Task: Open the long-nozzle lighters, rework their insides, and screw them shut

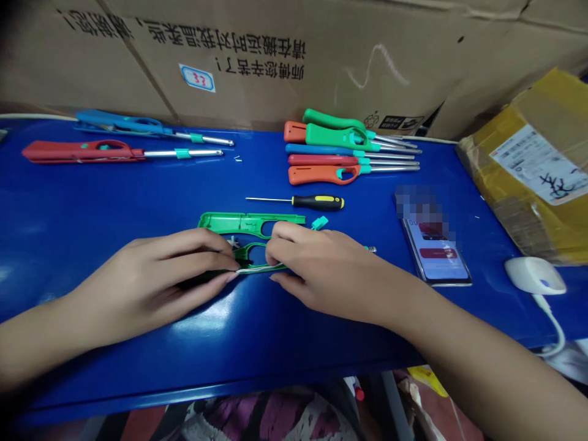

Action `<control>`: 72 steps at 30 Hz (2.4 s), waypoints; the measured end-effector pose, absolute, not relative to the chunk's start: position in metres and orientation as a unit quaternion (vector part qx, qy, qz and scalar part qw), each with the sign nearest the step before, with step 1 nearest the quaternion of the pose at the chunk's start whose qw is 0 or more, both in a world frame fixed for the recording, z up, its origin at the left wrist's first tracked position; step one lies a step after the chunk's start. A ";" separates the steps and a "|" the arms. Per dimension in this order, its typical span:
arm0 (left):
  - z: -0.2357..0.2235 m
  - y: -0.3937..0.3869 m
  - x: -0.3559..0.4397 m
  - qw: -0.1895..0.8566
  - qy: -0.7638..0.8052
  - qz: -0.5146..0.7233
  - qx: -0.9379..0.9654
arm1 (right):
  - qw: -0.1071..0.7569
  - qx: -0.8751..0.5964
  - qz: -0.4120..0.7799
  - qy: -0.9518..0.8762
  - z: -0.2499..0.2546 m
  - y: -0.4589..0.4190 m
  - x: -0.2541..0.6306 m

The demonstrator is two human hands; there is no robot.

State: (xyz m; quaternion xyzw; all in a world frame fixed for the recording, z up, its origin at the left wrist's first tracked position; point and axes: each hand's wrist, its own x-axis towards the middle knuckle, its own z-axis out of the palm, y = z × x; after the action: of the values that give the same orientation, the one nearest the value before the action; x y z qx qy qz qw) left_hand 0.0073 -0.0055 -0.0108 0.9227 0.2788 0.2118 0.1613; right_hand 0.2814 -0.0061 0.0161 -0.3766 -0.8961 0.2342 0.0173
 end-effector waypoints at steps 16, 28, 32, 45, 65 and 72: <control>-0.012 -0.004 0.008 0.138 0.277 0.207 0.928 | -0.004 -0.358 0.182 -0.916 0.015 -0.008 0.281; -0.011 -0.002 0.006 0.164 0.273 0.197 0.927 | 0.005 -0.344 0.172 -0.923 0.019 -0.007 0.286; -0.010 -0.003 0.006 0.165 0.272 0.200 0.927 | -0.022 -0.330 0.170 -0.928 0.022 -0.006 0.289; -0.004 -0.003 0.006 0.160 0.301 0.235 0.910 | 0.014 -0.340 0.222 -0.914 0.018 -0.005 0.286; -0.009 -0.001 0.007 0.162 0.304 0.286 0.894 | 0.049 -0.369 0.275 -0.886 0.013 -0.006 0.282; -0.009 -0.001 0.008 0.168 0.309 0.294 0.889 | 0.055 -0.368 0.285 -0.884 0.012 -0.007 0.281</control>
State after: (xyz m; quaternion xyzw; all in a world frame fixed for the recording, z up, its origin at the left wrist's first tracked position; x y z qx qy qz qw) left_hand 0.0080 -0.0009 -0.0092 0.8886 0.3094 0.2942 0.1678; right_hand 0.2806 -0.0067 0.0118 -0.3678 -0.8835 0.2849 0.0546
